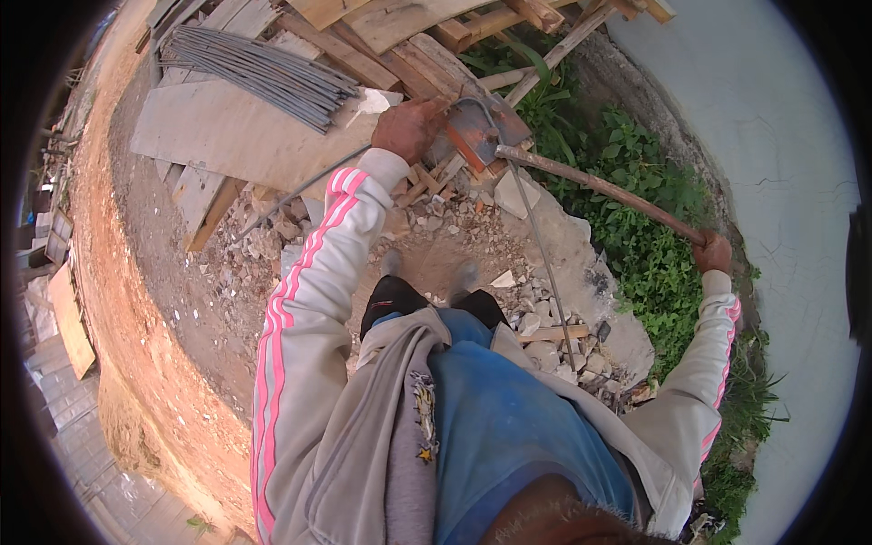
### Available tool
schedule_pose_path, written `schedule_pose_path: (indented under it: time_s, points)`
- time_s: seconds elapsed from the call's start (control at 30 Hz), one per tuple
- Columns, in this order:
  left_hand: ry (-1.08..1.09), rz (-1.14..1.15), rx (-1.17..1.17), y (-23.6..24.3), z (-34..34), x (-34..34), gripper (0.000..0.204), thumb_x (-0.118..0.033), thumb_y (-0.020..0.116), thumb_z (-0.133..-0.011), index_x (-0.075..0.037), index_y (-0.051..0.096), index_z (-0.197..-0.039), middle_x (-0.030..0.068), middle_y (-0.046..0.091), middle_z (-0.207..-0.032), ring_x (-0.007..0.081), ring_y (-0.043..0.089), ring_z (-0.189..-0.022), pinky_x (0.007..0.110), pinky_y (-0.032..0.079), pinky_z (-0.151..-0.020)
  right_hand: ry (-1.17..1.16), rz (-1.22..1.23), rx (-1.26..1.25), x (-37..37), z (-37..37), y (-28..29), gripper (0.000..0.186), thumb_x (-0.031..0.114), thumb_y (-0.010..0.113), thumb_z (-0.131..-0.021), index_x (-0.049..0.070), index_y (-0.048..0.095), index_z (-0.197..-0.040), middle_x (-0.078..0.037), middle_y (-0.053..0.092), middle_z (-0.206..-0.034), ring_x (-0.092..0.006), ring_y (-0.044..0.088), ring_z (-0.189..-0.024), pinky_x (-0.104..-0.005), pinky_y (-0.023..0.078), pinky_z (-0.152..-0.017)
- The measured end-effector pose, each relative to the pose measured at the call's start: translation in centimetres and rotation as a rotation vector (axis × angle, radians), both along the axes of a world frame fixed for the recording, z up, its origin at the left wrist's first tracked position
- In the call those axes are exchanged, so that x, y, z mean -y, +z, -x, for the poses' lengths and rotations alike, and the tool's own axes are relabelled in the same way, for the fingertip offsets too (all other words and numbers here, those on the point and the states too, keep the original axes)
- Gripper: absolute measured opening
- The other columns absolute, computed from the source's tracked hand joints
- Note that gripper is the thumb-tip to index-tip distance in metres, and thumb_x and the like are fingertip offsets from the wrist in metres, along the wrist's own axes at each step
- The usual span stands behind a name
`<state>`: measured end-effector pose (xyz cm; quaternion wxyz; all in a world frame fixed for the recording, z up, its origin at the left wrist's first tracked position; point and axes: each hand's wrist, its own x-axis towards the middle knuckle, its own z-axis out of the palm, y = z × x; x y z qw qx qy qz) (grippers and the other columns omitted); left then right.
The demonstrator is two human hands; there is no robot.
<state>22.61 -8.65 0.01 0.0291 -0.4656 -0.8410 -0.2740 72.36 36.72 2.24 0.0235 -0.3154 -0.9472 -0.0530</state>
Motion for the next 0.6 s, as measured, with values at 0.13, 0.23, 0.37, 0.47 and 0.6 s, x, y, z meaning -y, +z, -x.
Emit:
schedule_pose_path:
  time_s: [0.13,0.23,0.37,0.47,0.6]
  points:
    - [-0.013,0.038,0.001,0.6,0.3,-0.6,0.026,-0.022,0.063,-0.093,-0.015,0.071,-0.117,0.0138,0.072,-0.110,0.0379,0.068,-0.096,0.047,0.056,-0.081,-0.045,-0.062,0.031,0.7,-0.9,0.4,0.013,0.022,0.068,-0.078,0.010,0.072,-0.083,-0.020,0.068,-0.079,-0.0439,0.065,-0.075,-0.0538,0.051,-0.068]
    - [-0.016,0.032,0.014,0.7,0.0,-0.4,0.031,-0.022,0.062,-0.093,-0.017,0.069,-0.122,0.0170,0.072,-0.106,0.0390,0.069,-0.095,0.049,0.056,-0.082,-0.136,-0.053,-0.007,4.7,-3.2,-0.3,0.013,0.023,0.068,-0.079,0.011,0.073,-0.083,-0.019,0.068,-0.078,-0.0431,0.066,-0.074,-0.0528,0.051,-0.068]
    - [-0.039,0.077,-0.029,0.4,0.8,-0.5,0.030,-0.022,0.060,-0.092,-0.018,0.068,-0.122,0.0193,0.072,-0.099,0.0409,0.070,-0.091,0.052,0.056,-0.080,-0.258,-0.028,-0.067,14.5,-7.2,-2.1,0.017,0.027,0.070,-0.081,0.012,0.075,-0.085,-0.020,0.068,-0.075,-0.0422,0.067,-0.071,-0.0516,0.053,-0.067]
    - [-0.041,0.071,0.012,1.2,0.5,-0.1,0.026,-0.024,0.059,-0.093,-0.017,0.069,-0.116,0.0199,0.072,-0.095,0.0411,0.070,-0.091,0.053,0.055,-0.080,-0.437,-0.006,-0.029,24.3,-8.4,-2.8,0.019,0.030,0.071,-0.081,0.013,0.077,-0.089,-0.019,0.070,-0.079,-0.0409,0.069,-0.076,-0.0510,0.055,-0.070]
    - [-0.099,0.061,0.023,1.0,1.1,0.1,0.025,-0.028,0.056,-0.094,-0.015,0.067,-0.113,0.0204,0.072,-0.095,0.0413,0.069,-0.095,0.053,0.054,-0.082,-0.593,-0.048,-0.058,35.1,-8.1,-2.4,0.025,0.036,0.069,-0.086,0.011,0.073,-0.085,-0.020,0.068,-0.075,-0.0428,0.068,-0.073,-0.0517,0.054,-0.067]
